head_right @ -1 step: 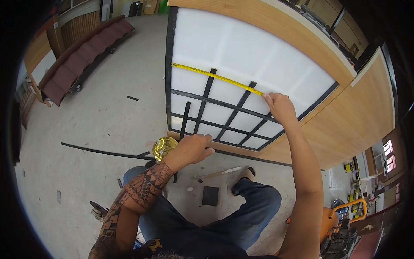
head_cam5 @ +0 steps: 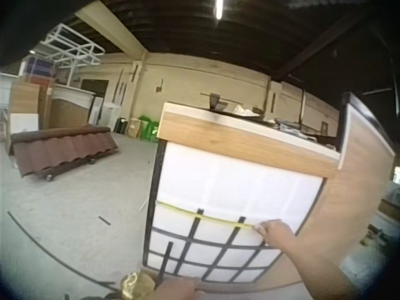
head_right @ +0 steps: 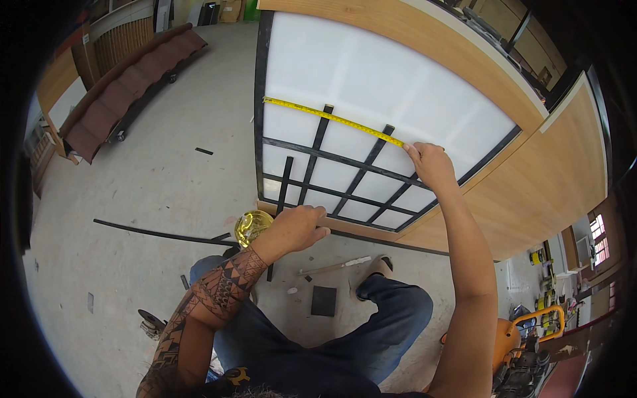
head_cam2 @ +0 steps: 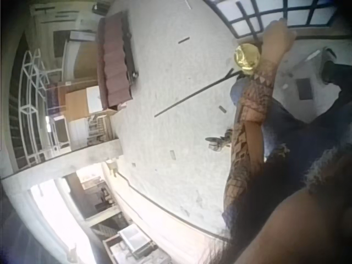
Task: Measuring, gluing, and fitting black plastic strips onto a white backlit panel, including trimming strips with an angle grinder.
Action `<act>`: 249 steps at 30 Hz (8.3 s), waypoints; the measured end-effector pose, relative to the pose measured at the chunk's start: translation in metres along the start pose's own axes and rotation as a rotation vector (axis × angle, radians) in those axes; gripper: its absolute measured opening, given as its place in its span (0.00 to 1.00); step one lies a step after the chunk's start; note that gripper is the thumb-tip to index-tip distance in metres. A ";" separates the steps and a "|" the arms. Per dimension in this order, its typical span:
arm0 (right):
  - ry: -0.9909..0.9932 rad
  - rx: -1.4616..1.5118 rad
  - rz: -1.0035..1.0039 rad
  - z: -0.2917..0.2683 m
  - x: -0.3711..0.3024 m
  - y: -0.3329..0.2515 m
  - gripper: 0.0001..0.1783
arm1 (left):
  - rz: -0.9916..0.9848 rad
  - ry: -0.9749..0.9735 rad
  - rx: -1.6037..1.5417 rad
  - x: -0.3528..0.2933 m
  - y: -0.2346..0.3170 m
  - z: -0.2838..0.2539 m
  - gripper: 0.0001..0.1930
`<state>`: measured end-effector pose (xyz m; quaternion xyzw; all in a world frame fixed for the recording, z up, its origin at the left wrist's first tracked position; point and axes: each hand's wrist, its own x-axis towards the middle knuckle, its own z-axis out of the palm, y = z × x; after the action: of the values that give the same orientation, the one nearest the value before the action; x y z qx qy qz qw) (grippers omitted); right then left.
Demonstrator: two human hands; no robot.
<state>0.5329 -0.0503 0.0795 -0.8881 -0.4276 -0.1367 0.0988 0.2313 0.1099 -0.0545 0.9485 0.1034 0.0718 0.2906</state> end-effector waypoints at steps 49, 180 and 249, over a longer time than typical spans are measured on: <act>-0.099 0.022 -0.003 0.098 -0.035 0.010 0.31 | -0.167 -0.027 0.041 0.040 -0.016 -0.007 0.27; 0.184 -0.006 0.006 0.007 -0.001 -0.004 0.35 | -0.060 0.491 -0.039 0.099 -0.002 -0.009 0.50; 0.023 1.060 0.491 0.189 -0.252 -0.038 0.27 | -0.236 0.275 -0.009 0.085 -0.039 -0.004 0.52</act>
<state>0.3831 -0.1563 -0.1787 -0.7890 -0.2181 0.1132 0.5632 0.3070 0.1638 -0.0666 0.9099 0.2522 0.1665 0.2842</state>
